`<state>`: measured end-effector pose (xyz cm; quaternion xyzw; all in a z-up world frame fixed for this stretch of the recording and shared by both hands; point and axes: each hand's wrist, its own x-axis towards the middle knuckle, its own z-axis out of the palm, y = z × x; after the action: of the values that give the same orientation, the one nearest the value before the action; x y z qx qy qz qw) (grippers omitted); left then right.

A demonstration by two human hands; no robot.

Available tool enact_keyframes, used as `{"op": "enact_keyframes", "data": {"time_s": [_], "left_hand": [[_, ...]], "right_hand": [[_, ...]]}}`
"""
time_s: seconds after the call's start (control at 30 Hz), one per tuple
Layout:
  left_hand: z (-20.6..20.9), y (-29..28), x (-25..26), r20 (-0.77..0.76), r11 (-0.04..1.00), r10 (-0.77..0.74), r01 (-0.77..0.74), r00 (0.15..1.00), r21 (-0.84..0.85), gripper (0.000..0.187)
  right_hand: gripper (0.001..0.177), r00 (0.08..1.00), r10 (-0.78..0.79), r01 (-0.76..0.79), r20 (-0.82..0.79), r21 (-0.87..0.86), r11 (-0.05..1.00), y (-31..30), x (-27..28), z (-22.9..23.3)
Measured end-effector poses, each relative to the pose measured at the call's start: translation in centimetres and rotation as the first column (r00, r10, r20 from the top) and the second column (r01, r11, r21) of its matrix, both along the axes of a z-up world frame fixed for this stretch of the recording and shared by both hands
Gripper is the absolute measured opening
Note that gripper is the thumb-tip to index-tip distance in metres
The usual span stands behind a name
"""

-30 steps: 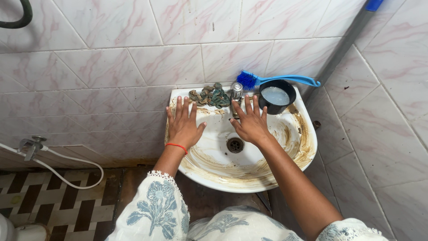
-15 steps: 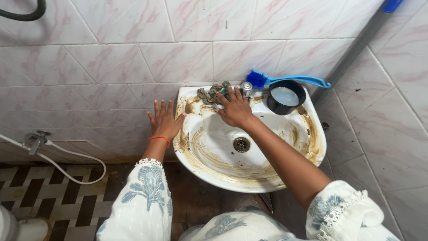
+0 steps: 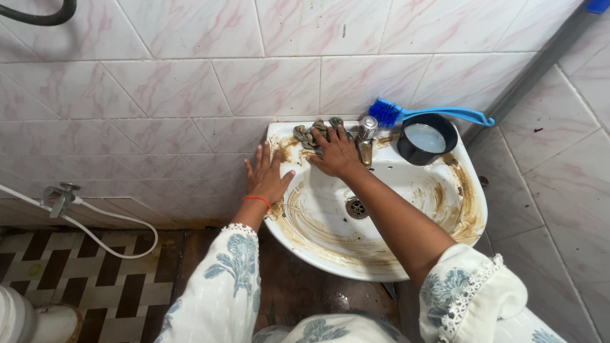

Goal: The person scrubs a dirty white bathroom sink using a cloth and a small pot of water. They repeatedly dip the cloth into the water and wipe the sink basin and rim, gradually removing brown stains.

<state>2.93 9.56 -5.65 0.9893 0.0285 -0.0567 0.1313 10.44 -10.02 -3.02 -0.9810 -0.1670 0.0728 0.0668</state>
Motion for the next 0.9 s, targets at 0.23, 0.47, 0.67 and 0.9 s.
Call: {"op": "enact_keyframes", "data": {"time_s": [0.23, 0.47, 0.67, 0.9], "left_hand": [[-0.8, -0.7, -0.4, 0.154, 0.984, -0.092, 0.066, 0.984, 0.165, 0.072], [-1.1, -0.8, -0.3, 0.110, 0.977, -0.114, 0.092, 0.987, 0.192, 0.067], [-0.8, -1.1, 0.1, 0.022, 0.965, -0.116, 0.107, 0.993, 0.239, 0.065], [-0.2, -1.5, 0.5, -0.069, 0.964, -0.068, 0.083, 0.995, 0.252, 0.063]], "right_hand": [[0.043, 0.975, -0.041, 0.011, 0.218, 0.137, 0.991, 1.3, 1.1, -0.6], [0.033, 0.973, 0.023, -0.088, 0.229, 0.279, 0.956, -0.6, -0.3, 0.4], [0.033, 0.938, -0.200, -0.086, 0.284, 0.748, 0.658, -6.6, -4.3, 5.9], [0.038, 0.873, -0.400, 0.260, 0.279, 0.428, 0.866, -17.4, -4.0, 9.5]]}}
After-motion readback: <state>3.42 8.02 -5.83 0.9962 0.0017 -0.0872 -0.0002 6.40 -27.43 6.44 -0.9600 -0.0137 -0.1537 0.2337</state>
